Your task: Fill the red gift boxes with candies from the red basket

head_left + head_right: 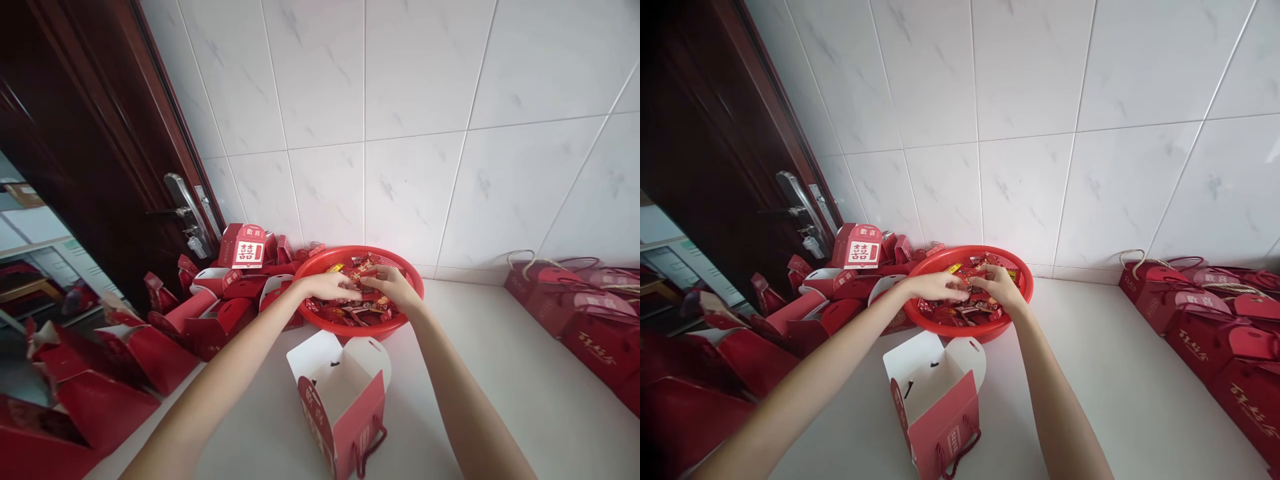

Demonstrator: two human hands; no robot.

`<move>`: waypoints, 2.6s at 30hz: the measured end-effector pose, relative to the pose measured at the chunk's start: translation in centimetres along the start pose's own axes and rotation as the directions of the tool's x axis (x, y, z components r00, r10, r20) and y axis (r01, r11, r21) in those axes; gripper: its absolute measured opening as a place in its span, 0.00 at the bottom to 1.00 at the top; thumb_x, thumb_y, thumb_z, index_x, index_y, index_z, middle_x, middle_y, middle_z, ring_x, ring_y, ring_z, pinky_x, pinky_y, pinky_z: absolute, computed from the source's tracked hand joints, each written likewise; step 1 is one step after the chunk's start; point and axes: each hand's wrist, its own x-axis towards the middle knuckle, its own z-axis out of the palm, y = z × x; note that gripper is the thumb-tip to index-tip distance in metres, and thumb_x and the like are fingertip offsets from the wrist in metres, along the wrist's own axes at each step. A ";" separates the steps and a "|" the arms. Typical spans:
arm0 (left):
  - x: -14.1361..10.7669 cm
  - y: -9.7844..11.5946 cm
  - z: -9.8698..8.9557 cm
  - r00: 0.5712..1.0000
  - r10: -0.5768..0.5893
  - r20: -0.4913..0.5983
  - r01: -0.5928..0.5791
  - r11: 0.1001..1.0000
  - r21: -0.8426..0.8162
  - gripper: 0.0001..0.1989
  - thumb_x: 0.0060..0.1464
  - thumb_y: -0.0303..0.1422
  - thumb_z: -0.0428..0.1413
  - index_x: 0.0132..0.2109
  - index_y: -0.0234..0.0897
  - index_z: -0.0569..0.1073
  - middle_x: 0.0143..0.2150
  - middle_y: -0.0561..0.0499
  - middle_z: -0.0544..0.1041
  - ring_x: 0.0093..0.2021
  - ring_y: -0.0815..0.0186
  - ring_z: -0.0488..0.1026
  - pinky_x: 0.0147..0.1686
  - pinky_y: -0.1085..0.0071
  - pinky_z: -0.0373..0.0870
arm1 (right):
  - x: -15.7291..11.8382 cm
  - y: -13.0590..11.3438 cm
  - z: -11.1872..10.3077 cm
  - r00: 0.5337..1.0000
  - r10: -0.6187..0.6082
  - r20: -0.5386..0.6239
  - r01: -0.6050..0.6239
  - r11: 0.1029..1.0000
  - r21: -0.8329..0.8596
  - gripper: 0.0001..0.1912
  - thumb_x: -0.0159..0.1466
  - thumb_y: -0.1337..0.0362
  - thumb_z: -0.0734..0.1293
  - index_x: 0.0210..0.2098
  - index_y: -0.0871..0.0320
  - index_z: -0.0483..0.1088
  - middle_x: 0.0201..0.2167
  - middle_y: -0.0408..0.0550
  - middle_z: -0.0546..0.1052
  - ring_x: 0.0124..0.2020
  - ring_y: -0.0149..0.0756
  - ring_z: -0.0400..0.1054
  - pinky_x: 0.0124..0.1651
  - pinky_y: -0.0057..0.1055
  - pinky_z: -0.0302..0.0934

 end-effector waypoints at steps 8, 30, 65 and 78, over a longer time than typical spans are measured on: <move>-1.8 -0.6 -1.5 0.981 -0.099 0.164 0.027 0.919 0.393 0.05 0.41 0.32 0.65 0.31 0.42 0.82 0.27 0.55 0.80 0.28 0.66 0.73 0.30 0.74 0.63 | -0.1 -0.1 0.1 0.999 0.037 -0.028 -0.037 0.999 -0.018 0.08 0.54 0.60 0.75 0.31 0.57 0.76 0.31 0.47 0.81 0.34 0.39 0.76 0.36 0.33 0.71; 2.4 -2.5 1.0 0.844 0.161 -0.512 -0.338 0.900 -0.274 0.13 0.57 0.30 0.58 0.49 0.37 0.79 0.55 0.46 0.80 0.54 0.60 0.75 0.58 0.61 0.68 | 0.1 -0.7 0.1 0.975 0.159 -0.155 -0.160 0.987 0.004 0.10 0.57 0.57 0.72 0.33 0.58 0.75 0.34 0.46 0.77 0.34 0.35 0.72 0.27 0.25 0.66; 2.6 -4.8 -0.8 0.981 -0.095 -0.172 -0.005 0.863 -0.505 0.17 0.46 0.35 0.67 0.43 0.36 0.76 0.36 0.50 0.79 0.29 0.68 0.74 0.32 0.69 0.73 | 0.0 -0.2 -0.1 0.975 0.081 -0.205 -0.082 0.997 0.003 0.16 0.53 0.49 0.72 0.26 0.56 0.71 0.24 0.41 0.71 0.26 0.33 0.66 0.28 0.29 0.63; 2.1 -4.9 -1.2 0.959 -0.086 -0.272 -0.075 0.845 -0.530 0.14 0.52 0.33 0.64 0.47 0.43 0.80 0.47 0.49 0.79 0.41 0.64 0.77 0.39 0.68 0.74 | -0.1 -0.4 0.0 0.970 0.077 -0.232 -0.077 0.997 0.007 0.12 0.53 0.55 0.74 0.29 0.57 0.74 0.28 0.44 0.77 0.29 0.35 0.71 0.31 0.30 0.66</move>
